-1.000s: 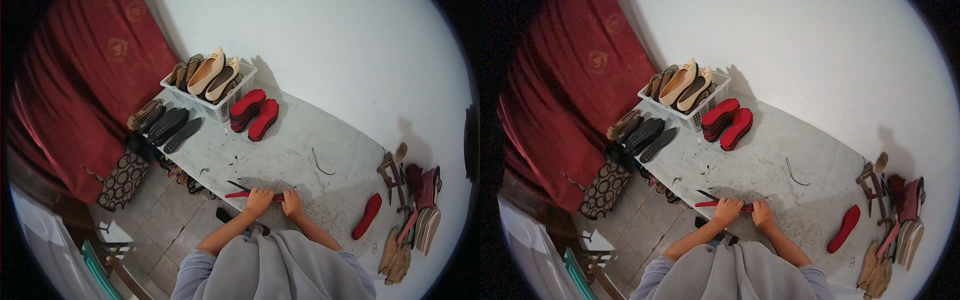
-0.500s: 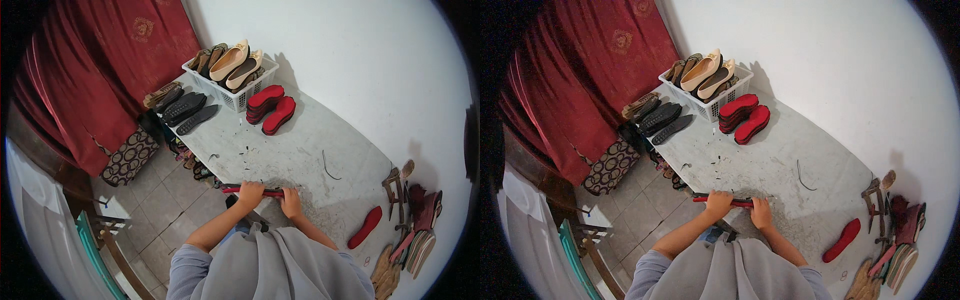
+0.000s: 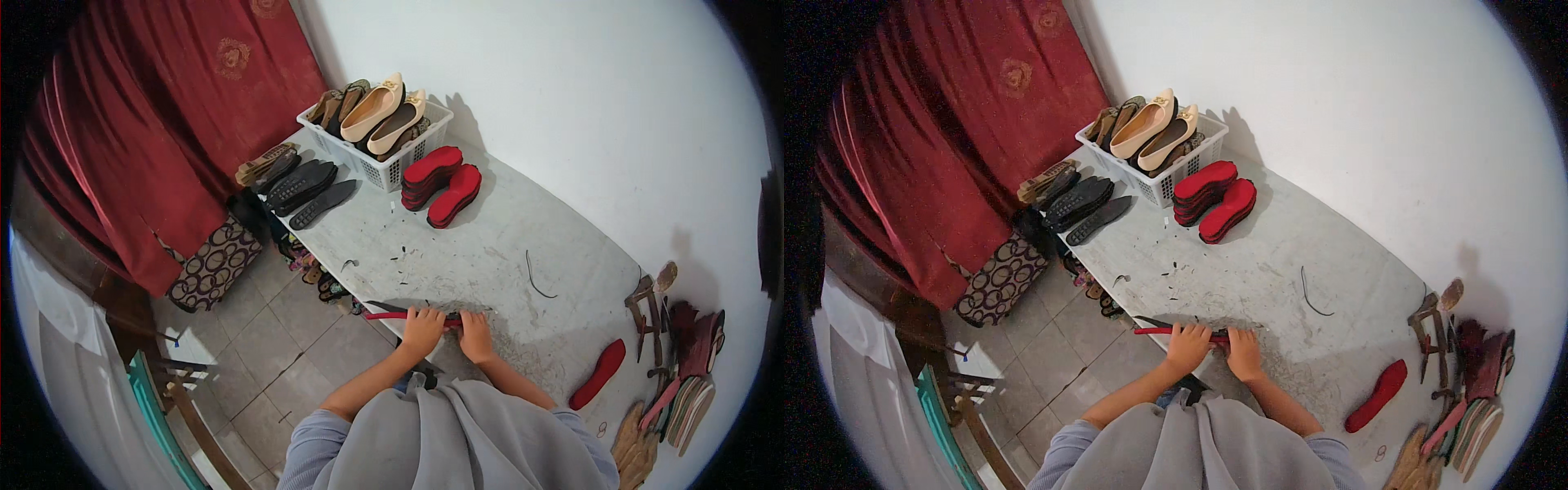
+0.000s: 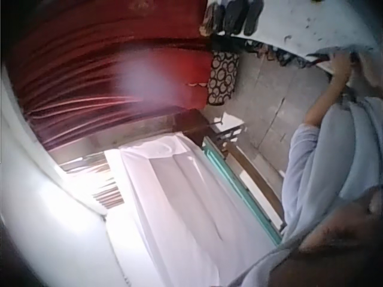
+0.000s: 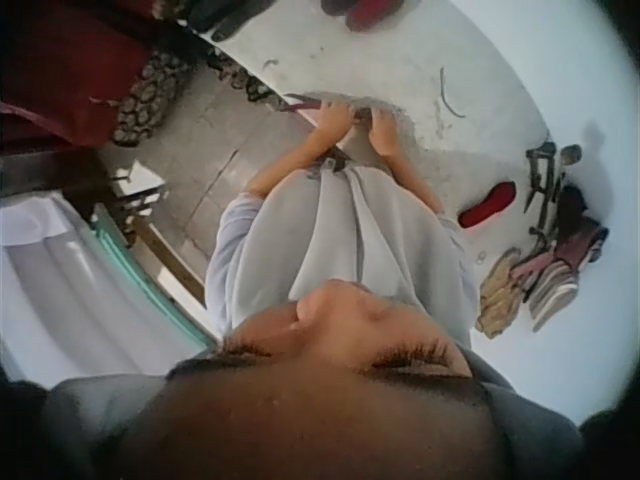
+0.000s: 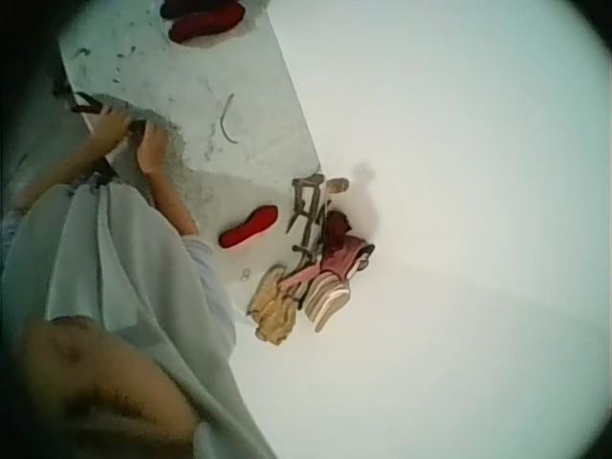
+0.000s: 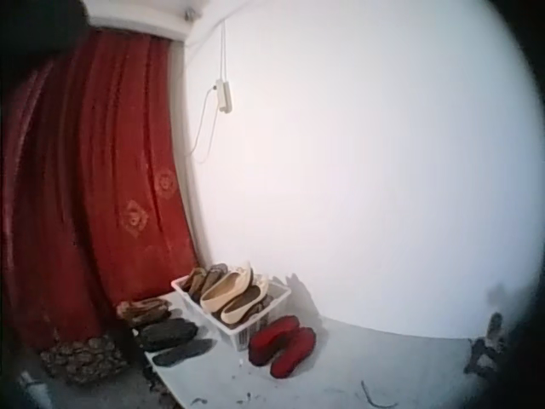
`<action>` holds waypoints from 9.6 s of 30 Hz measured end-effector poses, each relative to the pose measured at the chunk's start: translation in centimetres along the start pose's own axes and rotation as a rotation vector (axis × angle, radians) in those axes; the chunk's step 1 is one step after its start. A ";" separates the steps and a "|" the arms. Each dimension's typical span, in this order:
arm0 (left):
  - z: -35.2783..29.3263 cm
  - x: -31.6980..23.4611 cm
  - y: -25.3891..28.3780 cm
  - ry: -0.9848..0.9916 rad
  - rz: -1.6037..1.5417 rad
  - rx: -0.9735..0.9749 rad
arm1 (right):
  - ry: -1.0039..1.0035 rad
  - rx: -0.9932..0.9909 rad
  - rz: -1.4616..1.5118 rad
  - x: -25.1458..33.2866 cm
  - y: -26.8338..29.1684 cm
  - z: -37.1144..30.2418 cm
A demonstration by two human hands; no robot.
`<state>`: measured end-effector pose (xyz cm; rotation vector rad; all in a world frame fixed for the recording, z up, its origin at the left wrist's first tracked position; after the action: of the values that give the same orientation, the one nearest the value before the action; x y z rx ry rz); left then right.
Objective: The person aligns shoe soles and shoe uppers by hand on a work table, checking their fit.
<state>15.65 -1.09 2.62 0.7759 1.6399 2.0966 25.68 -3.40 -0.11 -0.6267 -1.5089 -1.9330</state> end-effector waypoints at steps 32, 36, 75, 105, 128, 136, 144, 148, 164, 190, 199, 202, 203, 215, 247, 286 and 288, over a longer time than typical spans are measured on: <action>0.5 0.7 -0.3 -0.018 -0.166 -0.250 | -0.134 0.285 0.276 -3.9 -1.6 0.4; 1.4 1.1 -0.1 -0.034 -0.193 -0.250 | -0.139 0.126 0.280 -3.5 -0.9 0.7; -0.5 5.2 0.5 -0.013 -0.359 -0.091 | 0.055 0.232 -0.184 4.6 -0.4 2.5; -3.2 11.8 -0.6 0.270 -0.408 -0.107 | 0.351 0.115 -0.259 6.5 -3.0 3.2; -3.6 17.3 -6.1 0.590 -0.774 0.118 | -0.085 0.462 0.081 1.3 -4.1 6.6; -2.1 17.1 -4.7 0.637 -0.302 0.250 | 0.038 0.239 -0.040 0.4 -3.5 6.8; 2.1 11.5 -5.5 0.270 -0.328 0.160 | 0.080 0.195 -0.011 1.9 -4.2 7.9; 2.6 8.3 -6.1 0.150 -0.267 0.105 | 0.071 0.021 -0.203 2.2 -3.5 7.5; 3.1 8.0 -6.4 0.041 -0.157 0.092 | -0.022 0.090 -0.208 1.4 -3.7 7.8; 2.9 9.1 -7.4 -0.089 -0.314 0.260 | -0.056 0.134 -0.111 -0.8 -4.2 7.0; 4.2 8.3 -7.2 -0.256 -0.369 0.495 | -0.317 0.355 0.032 0.3 -2.1 6.8; 3.6 8.1 -7.8 -0.301 -0.437 0.515 | -0.151 0.285 0.011 1.1 -1.9 7.0; 3.4 8.7 -7.5 -0.272 -0.503 0.444 | -0.254 0.308 0.008 0.6 -1.9 6.8; 1.3 13.9 -2.0 0.090 -1.146 0.189 | -0.358 -0.399 1.566 2.6 0.0 10.7; 3.0 16.8 4.4 0.227 -1.508 -0.036 | 0.217 -0.424 0.680 19.7 8.7 18.0; 3.3 16.1 6.7 0.123 -1.720 -0.089 | 0.209 0.065 1.481 21.5 4.4 19.1; 3.3 16.6 6.8 0.159 -1.642 -0.095 | 0.152 0.132 1.508 21.3 4.4 19.1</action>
<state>5.07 9.55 13.00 -0.6818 1.3164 0.9441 13.72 10.74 22.13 -1.0662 -0.5931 -0.6601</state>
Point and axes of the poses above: each hand's wrist, its own z-axis towards the middle knuckle, its own y-axis out of the back of the hand, x = y × z, the point moved 10 cm from there along z, towards the middle knuckle, and after that the axes turned 13 degrees about z, right-handed, at the moved point
